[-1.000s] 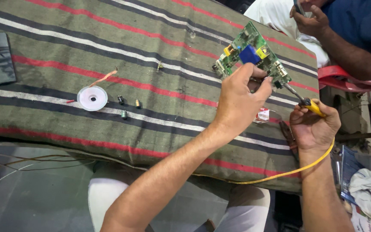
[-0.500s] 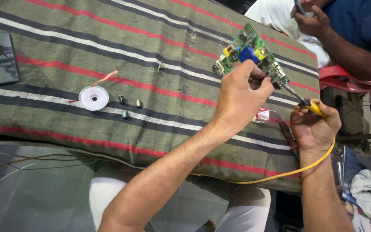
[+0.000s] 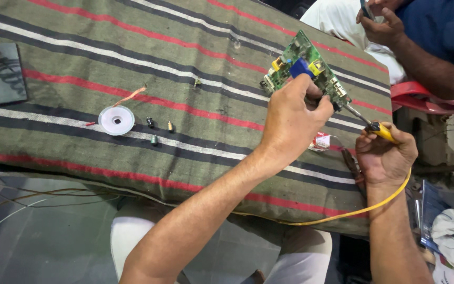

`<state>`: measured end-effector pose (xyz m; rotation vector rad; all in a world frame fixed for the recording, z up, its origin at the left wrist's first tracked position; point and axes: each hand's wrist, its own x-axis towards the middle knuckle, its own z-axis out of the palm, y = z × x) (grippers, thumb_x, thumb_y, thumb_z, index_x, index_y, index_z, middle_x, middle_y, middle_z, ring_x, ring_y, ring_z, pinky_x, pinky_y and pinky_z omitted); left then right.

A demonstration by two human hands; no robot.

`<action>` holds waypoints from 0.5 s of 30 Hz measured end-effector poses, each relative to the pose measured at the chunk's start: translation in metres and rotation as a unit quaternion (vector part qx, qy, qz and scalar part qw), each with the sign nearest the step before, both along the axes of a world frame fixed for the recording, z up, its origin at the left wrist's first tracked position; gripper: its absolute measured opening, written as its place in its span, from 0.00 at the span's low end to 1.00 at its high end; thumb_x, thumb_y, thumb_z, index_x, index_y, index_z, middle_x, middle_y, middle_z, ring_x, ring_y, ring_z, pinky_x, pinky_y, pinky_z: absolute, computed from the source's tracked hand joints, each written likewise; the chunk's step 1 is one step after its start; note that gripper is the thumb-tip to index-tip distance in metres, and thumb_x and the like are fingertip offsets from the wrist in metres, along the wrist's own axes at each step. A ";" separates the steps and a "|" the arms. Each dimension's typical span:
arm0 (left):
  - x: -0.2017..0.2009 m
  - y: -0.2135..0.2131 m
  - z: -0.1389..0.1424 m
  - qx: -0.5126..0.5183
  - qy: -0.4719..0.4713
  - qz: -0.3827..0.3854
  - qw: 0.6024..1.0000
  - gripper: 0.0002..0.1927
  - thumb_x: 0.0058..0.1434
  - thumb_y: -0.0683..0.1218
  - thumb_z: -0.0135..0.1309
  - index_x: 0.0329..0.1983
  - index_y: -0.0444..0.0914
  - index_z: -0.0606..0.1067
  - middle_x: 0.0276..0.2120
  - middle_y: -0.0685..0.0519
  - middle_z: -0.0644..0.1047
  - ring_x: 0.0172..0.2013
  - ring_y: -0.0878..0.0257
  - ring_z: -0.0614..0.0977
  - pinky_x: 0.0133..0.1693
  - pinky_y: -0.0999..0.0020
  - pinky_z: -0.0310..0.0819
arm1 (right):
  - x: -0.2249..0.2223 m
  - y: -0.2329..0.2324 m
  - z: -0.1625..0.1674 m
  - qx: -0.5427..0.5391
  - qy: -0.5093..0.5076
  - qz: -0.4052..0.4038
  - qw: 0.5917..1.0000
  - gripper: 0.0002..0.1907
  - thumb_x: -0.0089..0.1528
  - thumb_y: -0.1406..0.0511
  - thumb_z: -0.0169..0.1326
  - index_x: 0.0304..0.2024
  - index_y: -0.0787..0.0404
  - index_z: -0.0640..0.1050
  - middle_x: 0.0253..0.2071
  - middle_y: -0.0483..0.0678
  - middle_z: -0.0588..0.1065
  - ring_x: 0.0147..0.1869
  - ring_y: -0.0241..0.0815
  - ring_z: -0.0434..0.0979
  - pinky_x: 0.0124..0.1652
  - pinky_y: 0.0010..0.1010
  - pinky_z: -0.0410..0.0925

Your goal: The person solders components on a green circuit board, holding the board with one hand and applying a yellow soldering iron to its connectors with the other. They reposition the board repeatedly, use pliers to handle parts, and work with a spool of solder wire on the cloth-covered bench.

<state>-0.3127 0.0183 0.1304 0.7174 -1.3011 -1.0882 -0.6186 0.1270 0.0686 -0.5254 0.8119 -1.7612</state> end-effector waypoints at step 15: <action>-0.003 0.000 0.004 0.079 -0.003 -0.041 0.996 0.10 0.54 0.43 0.62 0.31 0.33 0.74 0.25 0.51 0.80 0.26 0.64 0.82 0.31 0.67 0.77 | 0.000 0.003 0.000 -0.028 -0.011 0.025 0.999 0.12 0.67 0.66 0.54 0.46 0.71 0.80 0.43 0.59 0.80 0.45 0.48 0.80 0.55 0.34 0.73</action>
